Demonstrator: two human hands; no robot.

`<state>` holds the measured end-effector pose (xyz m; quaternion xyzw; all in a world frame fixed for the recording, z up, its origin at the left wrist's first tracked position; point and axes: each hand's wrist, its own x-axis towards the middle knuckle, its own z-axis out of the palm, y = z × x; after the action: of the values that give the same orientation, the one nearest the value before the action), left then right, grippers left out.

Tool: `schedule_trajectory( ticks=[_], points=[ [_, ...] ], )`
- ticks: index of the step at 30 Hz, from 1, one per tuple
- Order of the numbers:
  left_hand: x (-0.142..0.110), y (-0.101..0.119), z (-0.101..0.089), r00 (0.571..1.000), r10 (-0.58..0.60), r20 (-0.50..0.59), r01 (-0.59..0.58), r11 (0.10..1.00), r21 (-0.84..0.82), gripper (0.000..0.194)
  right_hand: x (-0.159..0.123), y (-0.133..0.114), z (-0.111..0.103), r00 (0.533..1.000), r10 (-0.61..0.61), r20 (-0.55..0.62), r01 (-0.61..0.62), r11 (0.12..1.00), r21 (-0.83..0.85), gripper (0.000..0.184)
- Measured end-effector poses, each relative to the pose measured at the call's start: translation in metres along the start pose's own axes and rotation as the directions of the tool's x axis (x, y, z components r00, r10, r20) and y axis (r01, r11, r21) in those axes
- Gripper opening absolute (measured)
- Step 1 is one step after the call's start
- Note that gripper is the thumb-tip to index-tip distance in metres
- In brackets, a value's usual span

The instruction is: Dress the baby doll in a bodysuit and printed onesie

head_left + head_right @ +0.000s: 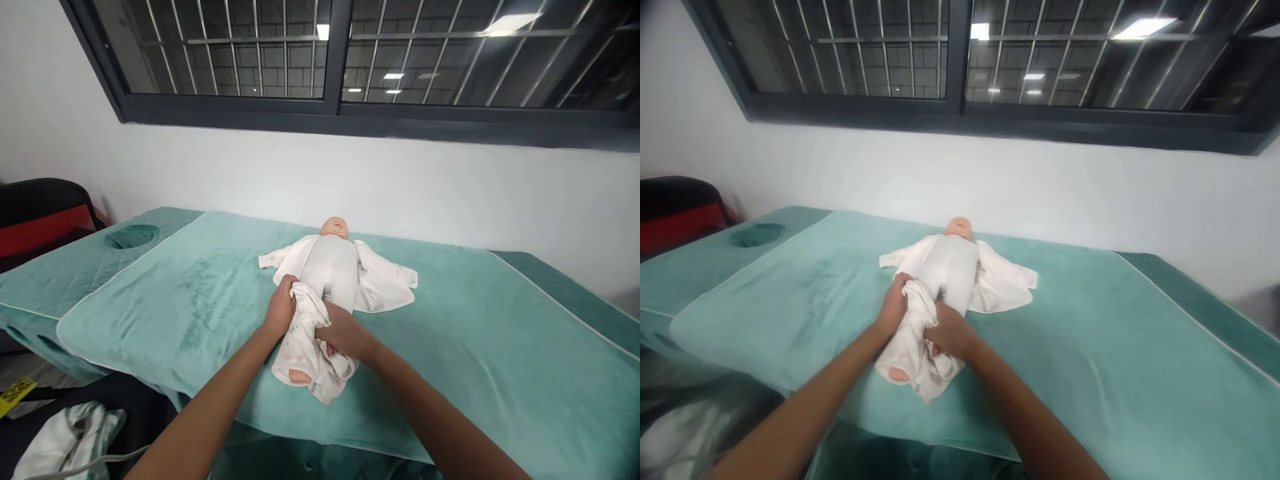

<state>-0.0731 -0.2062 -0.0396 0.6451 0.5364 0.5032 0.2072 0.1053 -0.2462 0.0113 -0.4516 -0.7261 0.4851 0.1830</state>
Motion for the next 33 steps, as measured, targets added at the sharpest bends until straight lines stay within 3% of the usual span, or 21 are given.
schedule_trajectory(
  ticks=[6,9,12,14,19,22,25,28,31,33],
  points=[
    [-0.019,0.003,-0.012,0.995,-0.072,0.07,0.075,0.996,-0.044,0.021,0.004,-0.002,0.007,0.986,-0.028,-0.163,0.015,0.997,-0.081,0.005],
    [-0.027,0.007,-0.024,0.968,-0.11,0.225,0.155,0.969,-0.192,0.037,0.006,-0.006,0.007,0.98,-0.02,-0.198,0.004,0.997,-0.077,0.006],
    [-0.031,0.011,-0.034,0.909,-0.105,0.403,0.282,0.868,-0.41,0.062,0.008,-0.011,0.005,0.969,0.011,-0.248,-0.031,0.996,-0.08,0.007],
    [-0.031,0.013,-0.037,0.885,-0.099,0.456,0.336,0.812,-0.477,0.065,0.009,-0.013,0.004,0.959,0.05,-0.279,-0.079,0.993,-0.092,0.006],
    [-0.028,0.014,-0.033,0.915,-0.207,0.347,0.333,0.873,-0.356,0.041,0.01,-0.008,0.005,0.965,0.057,-0.256,-0.082,0.993,-0.085,0.009],
    [-0.025,0.015,-0.025,0.941,-0.312,0.127,0.334,0.914,-0.228,0.017,0.007,-0.001,0.007,0.973,0.044,-0.229,-0.056,0.997,-0.047,0.01],
    [-0.021,0.016,-0.017,0.942,-0.332,-0.056,0.319,0.933,-0.169,0.011,0.001,0.001,0.003,0.982,0.052,-0.183,-0.052,0.999,0.005,0.01],
    [-0.022,0.017,-0.012,0.948,-0.313,-0.05,0.301,0.939,-0.167,0.014,-0.005,0.001,-0.014,0.992,0.006,-0.123,-0.006,1.0,0.003,0.011],
    [-0.027,0.017,-0.009,0.971,-0.238,-0.007,0.234,0.957,-0.175,0.016,-0.01,0.008,-0.039,0.977,-0.065,-0.201,0.052,0.996,-0.07,0.026],
    [-0.031,0.017,-0.009,0.984,-0.179,0.019,0.18,0.967,-0.179,0.016,-0.013,0.016,-0.053,0.967,-0.049,-0.249,0.027,0.995,-0.094,0.033]
  ],
)
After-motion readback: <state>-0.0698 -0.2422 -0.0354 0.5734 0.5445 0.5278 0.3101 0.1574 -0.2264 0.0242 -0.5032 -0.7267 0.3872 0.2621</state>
